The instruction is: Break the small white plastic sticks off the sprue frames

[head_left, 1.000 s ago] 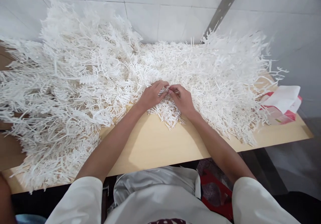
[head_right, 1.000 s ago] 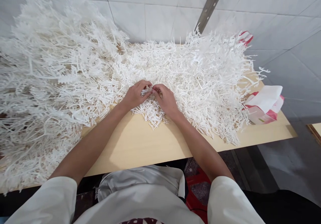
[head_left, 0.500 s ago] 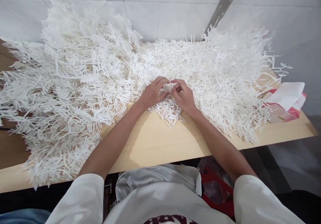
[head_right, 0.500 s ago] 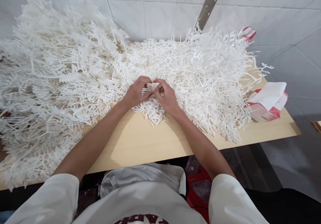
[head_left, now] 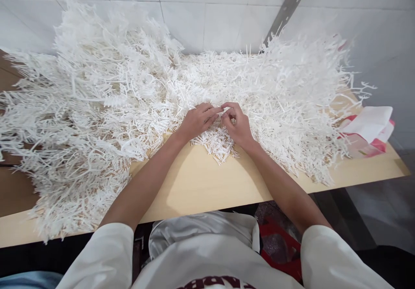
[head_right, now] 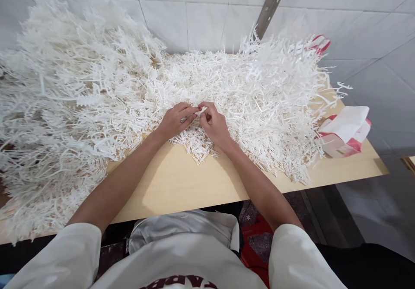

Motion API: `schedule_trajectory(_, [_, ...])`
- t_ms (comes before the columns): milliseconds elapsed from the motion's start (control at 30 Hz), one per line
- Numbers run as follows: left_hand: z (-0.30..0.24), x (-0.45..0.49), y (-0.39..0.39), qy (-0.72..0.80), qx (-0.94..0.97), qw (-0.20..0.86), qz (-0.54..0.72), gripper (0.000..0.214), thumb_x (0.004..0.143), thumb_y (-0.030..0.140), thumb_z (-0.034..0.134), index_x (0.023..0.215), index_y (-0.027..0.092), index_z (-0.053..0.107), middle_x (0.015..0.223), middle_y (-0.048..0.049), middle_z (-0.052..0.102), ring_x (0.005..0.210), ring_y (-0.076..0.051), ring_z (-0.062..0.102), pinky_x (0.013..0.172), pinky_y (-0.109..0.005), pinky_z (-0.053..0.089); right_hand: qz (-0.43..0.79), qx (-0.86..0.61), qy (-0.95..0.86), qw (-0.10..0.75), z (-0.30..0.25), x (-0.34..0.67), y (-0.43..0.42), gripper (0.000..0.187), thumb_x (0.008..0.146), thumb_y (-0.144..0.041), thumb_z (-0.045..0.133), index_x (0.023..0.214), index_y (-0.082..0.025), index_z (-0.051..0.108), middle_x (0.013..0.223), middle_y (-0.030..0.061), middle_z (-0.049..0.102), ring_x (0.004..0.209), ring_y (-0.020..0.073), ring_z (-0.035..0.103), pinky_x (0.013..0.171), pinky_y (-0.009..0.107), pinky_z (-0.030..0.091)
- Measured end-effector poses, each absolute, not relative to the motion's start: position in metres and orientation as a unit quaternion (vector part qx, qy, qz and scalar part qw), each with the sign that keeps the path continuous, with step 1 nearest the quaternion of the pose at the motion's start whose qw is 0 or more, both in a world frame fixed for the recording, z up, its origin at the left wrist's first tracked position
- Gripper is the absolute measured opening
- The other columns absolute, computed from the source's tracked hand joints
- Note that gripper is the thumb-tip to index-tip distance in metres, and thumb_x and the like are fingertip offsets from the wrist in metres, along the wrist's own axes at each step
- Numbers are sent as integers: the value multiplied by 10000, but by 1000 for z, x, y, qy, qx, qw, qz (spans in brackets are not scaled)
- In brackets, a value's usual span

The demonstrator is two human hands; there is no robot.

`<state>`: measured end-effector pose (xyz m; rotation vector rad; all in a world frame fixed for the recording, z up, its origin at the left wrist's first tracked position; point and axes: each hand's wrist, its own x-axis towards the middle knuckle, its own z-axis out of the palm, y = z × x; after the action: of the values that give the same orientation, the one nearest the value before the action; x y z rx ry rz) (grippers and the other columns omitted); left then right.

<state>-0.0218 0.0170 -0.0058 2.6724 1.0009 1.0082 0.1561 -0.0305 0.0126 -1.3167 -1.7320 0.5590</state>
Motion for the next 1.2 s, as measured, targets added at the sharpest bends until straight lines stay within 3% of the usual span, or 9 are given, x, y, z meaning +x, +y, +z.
schedule_trajectory(233, [-6, -22, 17, 342, 871, 55, 349, 403, 1014, 430, 323, 1080, 190, 640, 1007, -77, 678, 917, -145, 616, 714, -257, 479, 194, -509, -706, 453, 14, 156, -29, 242, 875, -414, 605, 1056, -253, 624, 910, -5, 720, 821, 147, 679, 795, 298, 532])
schedule_trajectory(400, [-4, -21, 15, 349, 865, 42, 357, 387, 1020, 412, 326, 1059, 177, 632, 983, -68, 710, 926, -143, 642, 722, -255, 474, 170, -531, -708, 435, 14, 158, -28, 263, 911, -487, 538, 952, -245, 632, 873, 9, 714, 779, 153, 663, 769, 305, 515])
schedule_trajectory(633, [-7, -17, 12, 361, 873, -26, 326, 339, 999, 366, 356, 907, 188, 629, 871, -40, 700, 807, -133, 622, 636, -251, 410, 145, -542, -758, 332, 11, 158, -25, 160, 913, -321, 457, 787, -231, 499, 640, -34, 536, 565, 121, 459, 567, 268, 340])
schedule_trajectory(900, [-4, -23, 19, 435, 807, 64, 394, 295, 993, 354, 353, 820, 201, 537, 744, -12, 616, 656, -120, 532, 611, -259, 405, 61, -480, -801, 352, 16, 150, -42, 133, 804, -184, 476, 688, -235, 437, 590, -20, 483, 576, 139, 427, 600, 300, 358])
schedule_trajectory(1067, [0, -25, 16, 405, 833, 79, 369, 362, 1016, 413, 285, 970, 190, 567, 901, -46, 660, 753, -126, 598, 594, -247, 406, 35, -453, -790, 412, 17, 145, -46, 117, 905, -263, 468, 904, -237, 582, 751, 23, 601, 721, 171, 548, 731, 342, 466])
schedule_trajectory(1200, [-3, -22, 14, 363, 861, 67, 350, 405, 1025, 421, 265, 1069, 198, 601, 1079, -67, 683, 896, -135, 641, 601, -241, 429, 84, -504, -744, 431, 13, 152, -33, 272, 944, -396, 490, 1155, -262, 599, 915, 36, 639, 788, 168, 583, 768, 339, 503])
